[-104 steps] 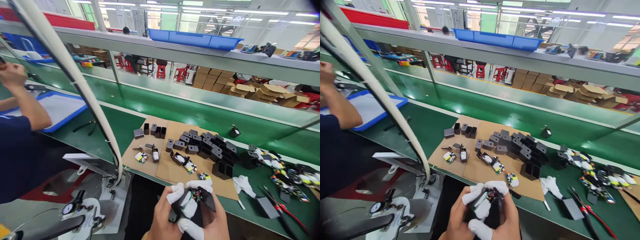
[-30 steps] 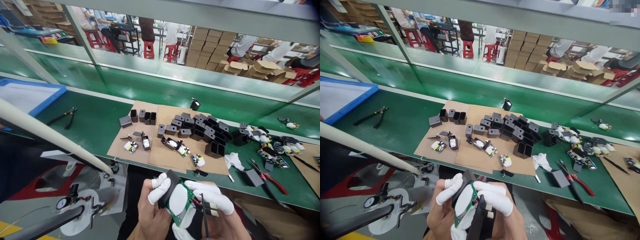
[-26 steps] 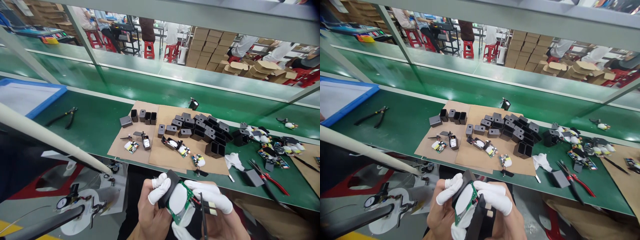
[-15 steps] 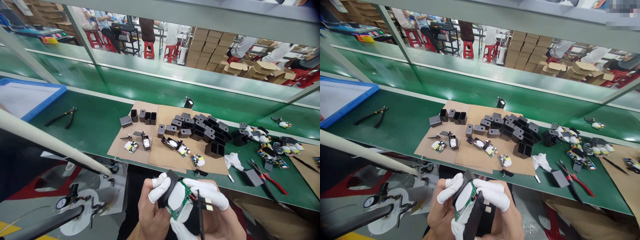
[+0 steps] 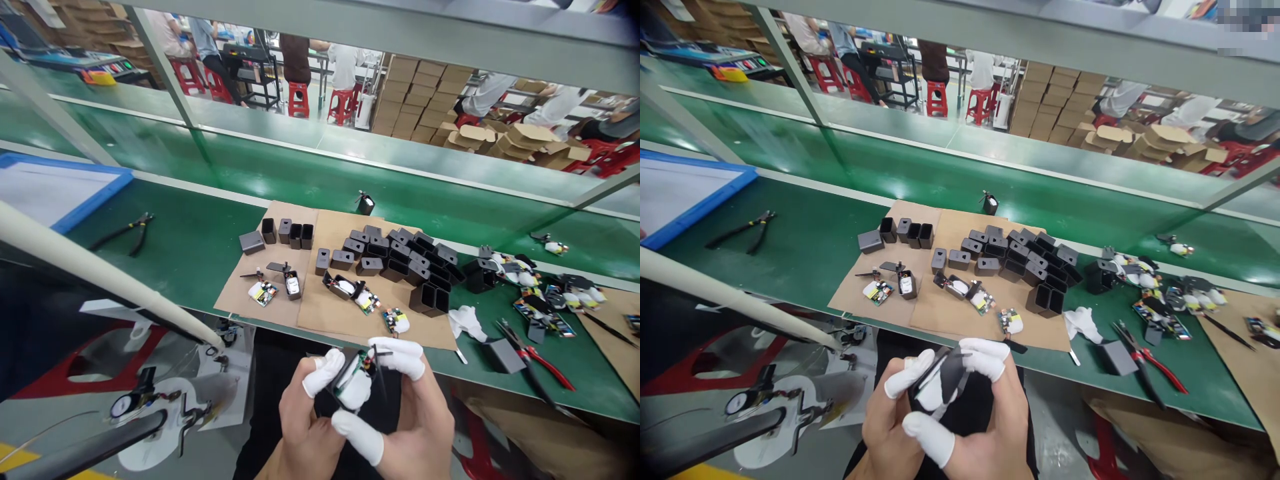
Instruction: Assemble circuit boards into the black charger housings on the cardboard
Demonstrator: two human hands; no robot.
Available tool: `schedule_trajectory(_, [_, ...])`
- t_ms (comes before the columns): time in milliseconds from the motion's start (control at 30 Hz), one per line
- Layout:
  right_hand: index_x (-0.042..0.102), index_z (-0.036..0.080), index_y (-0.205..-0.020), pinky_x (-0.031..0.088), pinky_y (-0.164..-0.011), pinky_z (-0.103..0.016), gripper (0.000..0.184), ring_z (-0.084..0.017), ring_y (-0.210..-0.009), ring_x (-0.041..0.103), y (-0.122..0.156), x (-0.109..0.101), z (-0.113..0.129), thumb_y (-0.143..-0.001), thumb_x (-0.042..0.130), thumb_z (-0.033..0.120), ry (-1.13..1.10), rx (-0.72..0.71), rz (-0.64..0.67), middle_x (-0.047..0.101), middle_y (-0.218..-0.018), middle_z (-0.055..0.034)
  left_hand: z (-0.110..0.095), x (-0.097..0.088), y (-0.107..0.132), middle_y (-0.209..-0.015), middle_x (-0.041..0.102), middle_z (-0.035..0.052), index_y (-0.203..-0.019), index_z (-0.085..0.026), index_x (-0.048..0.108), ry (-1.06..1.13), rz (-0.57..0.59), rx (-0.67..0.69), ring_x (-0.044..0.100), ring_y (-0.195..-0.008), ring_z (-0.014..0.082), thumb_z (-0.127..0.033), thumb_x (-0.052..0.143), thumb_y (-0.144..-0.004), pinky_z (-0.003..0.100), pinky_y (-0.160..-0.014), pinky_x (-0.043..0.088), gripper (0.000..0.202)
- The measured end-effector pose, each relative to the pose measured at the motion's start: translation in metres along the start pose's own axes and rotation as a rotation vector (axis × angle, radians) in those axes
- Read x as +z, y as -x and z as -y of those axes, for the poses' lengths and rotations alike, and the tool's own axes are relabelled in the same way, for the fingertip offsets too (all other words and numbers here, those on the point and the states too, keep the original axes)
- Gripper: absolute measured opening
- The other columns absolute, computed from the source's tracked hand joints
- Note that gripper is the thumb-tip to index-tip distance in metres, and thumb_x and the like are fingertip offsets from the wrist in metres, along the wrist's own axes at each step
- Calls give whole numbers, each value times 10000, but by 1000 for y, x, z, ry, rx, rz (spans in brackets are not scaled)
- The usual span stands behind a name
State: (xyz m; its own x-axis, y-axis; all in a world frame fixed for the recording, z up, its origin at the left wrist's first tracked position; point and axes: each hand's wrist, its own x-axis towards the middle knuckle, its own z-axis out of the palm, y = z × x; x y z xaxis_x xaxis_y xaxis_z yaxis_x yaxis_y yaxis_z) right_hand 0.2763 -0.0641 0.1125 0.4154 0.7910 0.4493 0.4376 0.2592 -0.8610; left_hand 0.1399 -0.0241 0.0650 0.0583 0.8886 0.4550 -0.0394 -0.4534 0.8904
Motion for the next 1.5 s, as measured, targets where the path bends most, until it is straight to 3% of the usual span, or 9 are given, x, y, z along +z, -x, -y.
schedule_trajectory(167, [652,271,-1374,636,-1045,-433,510,-305,-1226,729,3,-17,-22,-898,830,311,-260,132,195,731,-1299,-120,-1,-8,1,-1133,840,63,-1417,-317,689,125,80,-245,840,-957,224,-208,937,-813,297,-851,701,662])
schedule_trajectory(267, [619,259,-1446,609,-1106,-528,579,-349,-1318,696,17,-26,-37,-898,800,290,-349,140,262,679,-1410,-163,-9,-10,-7,-1157,851,81,-1343,-298,718,317,125,-412,846,-1011,257,-247,925,-832,337,-901,702,553])
schedule_trajectory(367, [630,253,-1460,594,-1119,-581,695,-373,-1327,690,25,-30,-46,-808,869,231,-255,91,277,667,-1421,-172,-18,-9,-19,-1037,844,67,-1240,-277,733,491,164,-580,820,-807,200,-334,885,-881,245,-677,676,394])
schedule_trajectory(467, [679,255,-1421,646,-1053,-503,690,-342,-1251,734,19,-29,-48,-772,902,189,-207,5,283,719,-1336,-152,-21,-8,-26,-1019,817,69,-1265,-282,703,602,229,-708,704,-599,114,-425,793,-964,160,-473,529,346])
schedule_trajectory(567, [723,252,-1382,669,-1006,-437,634,-314,-1165,769,8,-26,-47,-788,943,276,-276,53,222,752,-1287,-140,-15,-11,-25,-1213,790,123,-1343,-279,683,576,303,-617,796,-855,200,-450,864,-892,279,-744,675,515])
schedule_trajectory(667, [761,248,-1318,678,-965,-395,525,-271,-1045,788,0,-21,-47,-831,936,336,-362,178,174,773,-1228,-123,-5,-12,-21,-1319,765,129,-1369,-288,678,507,278,-593,780,-1179,308,-339,990,-742,401,-1029,653,702])
schedule_trajectory(1000, [809,244,-1008,651,-786,-239,339,-175,-801,755,-26,3,-39,-772,983,414,-452,492,33,784,-858,-20,-9,18,-15,-1213,791,110,-1151,-229,737,521,-44,-788,765,-1194,352,-372,1066,-588,421,-1033,640,668])
schedule_trajectory(1367, [777,230,-973,648,-653,-255,283,-184,-755,734,-29,10,-40,-836,927,427,-541,491,113,782,-860,-40,-8,24,-8,-1111,793,38,-1119,-254,747,480,-191,-784,795,-1076,278,-280,1067,-571,365,-956,668,635])
schedule_trajectory(1500, [772,236,-1008,654,-745,-269,254,-177,-803,727,-28,9,-41,-904,862,450,-500,443,132,767,-897,-34,-9,24,-8,-1123,803,26,-1123,-263,747,484,-196,-781,795,-1090,286,-232,1071,-531,373,-967,670,675])
